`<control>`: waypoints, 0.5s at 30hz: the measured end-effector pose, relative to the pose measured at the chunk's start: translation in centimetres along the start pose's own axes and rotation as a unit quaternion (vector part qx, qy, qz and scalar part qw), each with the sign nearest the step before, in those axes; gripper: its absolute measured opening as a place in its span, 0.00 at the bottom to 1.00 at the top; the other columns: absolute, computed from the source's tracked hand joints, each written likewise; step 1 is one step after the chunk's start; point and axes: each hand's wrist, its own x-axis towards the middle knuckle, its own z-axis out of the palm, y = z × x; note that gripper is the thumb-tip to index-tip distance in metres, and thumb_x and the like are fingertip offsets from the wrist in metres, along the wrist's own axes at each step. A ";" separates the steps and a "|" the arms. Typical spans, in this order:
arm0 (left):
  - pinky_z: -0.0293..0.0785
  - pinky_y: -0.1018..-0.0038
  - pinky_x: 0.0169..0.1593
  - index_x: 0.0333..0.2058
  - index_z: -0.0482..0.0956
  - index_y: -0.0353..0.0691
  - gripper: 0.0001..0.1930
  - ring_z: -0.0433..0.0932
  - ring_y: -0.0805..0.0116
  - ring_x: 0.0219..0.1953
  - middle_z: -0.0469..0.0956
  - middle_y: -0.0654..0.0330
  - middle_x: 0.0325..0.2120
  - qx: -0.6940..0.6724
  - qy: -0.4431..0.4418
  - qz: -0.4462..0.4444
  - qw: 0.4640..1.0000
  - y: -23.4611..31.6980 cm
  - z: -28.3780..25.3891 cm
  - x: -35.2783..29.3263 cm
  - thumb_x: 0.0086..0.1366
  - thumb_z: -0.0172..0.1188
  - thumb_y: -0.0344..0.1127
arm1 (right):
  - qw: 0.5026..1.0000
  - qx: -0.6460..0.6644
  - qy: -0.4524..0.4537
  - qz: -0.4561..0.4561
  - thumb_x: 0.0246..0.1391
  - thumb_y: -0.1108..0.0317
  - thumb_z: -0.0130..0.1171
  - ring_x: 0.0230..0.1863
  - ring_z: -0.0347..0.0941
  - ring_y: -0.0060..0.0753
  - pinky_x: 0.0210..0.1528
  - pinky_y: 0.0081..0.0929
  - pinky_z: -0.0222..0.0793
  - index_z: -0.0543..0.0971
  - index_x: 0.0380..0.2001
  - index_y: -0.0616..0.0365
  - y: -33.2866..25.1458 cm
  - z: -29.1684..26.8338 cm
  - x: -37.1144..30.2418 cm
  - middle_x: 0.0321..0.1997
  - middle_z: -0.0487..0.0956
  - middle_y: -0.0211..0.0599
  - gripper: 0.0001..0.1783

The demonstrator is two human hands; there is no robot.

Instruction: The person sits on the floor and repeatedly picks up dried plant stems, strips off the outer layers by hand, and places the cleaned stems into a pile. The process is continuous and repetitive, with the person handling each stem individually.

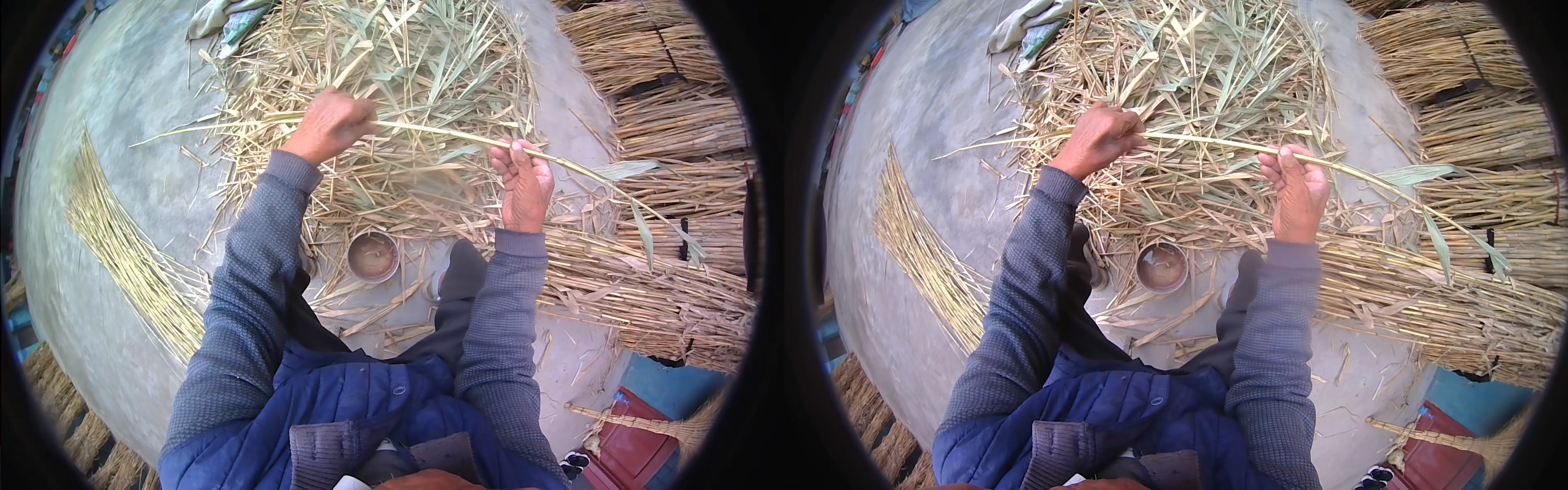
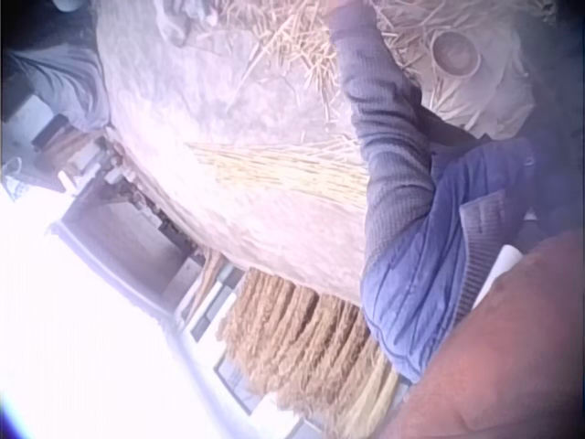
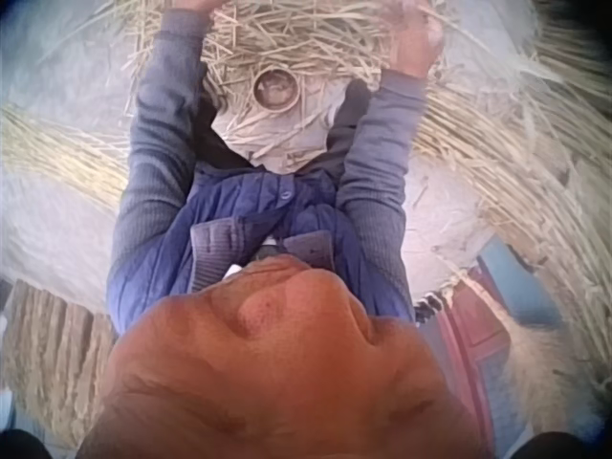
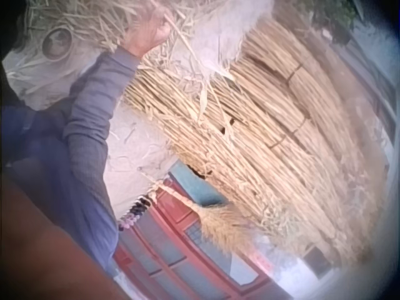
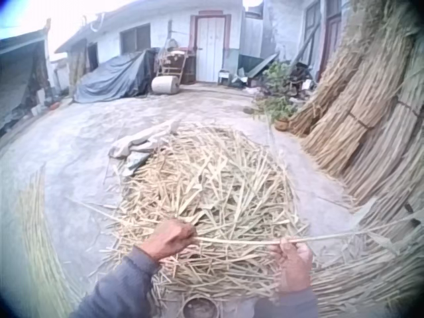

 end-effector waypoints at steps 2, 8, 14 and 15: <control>0.66 0.63 0.44 0.27 0.79 0.45 0.09 0.78 0.61 0.27 0.79 0.61 0.20 0.050 -0.029 -0.052 0.997 -1.2 -1.5 -0.9 0.55 0.70 0.40 | 0.999 -0.004 0.044 0.001 0.62 0.68 0.63 0.39 0.83 0.34 0.40 0.22 0.82 0.75 0.43 0.66 -0.9 -0.9 0.3 0.39 0.82 0.47 0.13; 0.71 0.64 0.42 0.33 0.82 0.40 0.11 0.81 0.61 0.31 0.82 0.58 0.24 -0.079 -0.037 -0.068 0.994 2.0 -1.3 0.1 0.57 0.71 0.40 | 1.000 -0.024 0.016 -0.004 0.62 0.65 0.64 0.39 0.83 0.33 0.41 0.22 0.82 0.75 0.44 0.67 -0.1 0.6 -0.6 0.39 0.83 0.46 0.16; 0.74 0.67 0.28 0.29 0.85 0.37 0.11 0.81 0.60 0.23 0.82 0.53 0.22 -0.256 0.063 -0.043 0.964 7.1 3.0 2.6 0.55 0.72 0.40 | 0.998 0.010 -0.058 0.037 0.62 0.66 0.63 0.43 0.83 0.33 0.41 0.21 0.81 0.74 0.51 0.68 1.6 4.1 -2.1 0.44 0.83 0.46 0.20; 0.74 0.68 0.28 0.30 0.85 0.36 0.11 0.81 0.62 0.23 0.82 0.54 0.22 -0.255 0.059 -0.041 0.964 7.1 3.2 2.6 0.56 0.72 0.39 | 0.998 0.022 -0.057 0.030 0.62 0.66 0.63 0.43 0.83 0.33 0.41 0.21 0.81 0.73 0.52 0.68 1.6 4.3 -2.1 0.44 0.83 0.46 0.20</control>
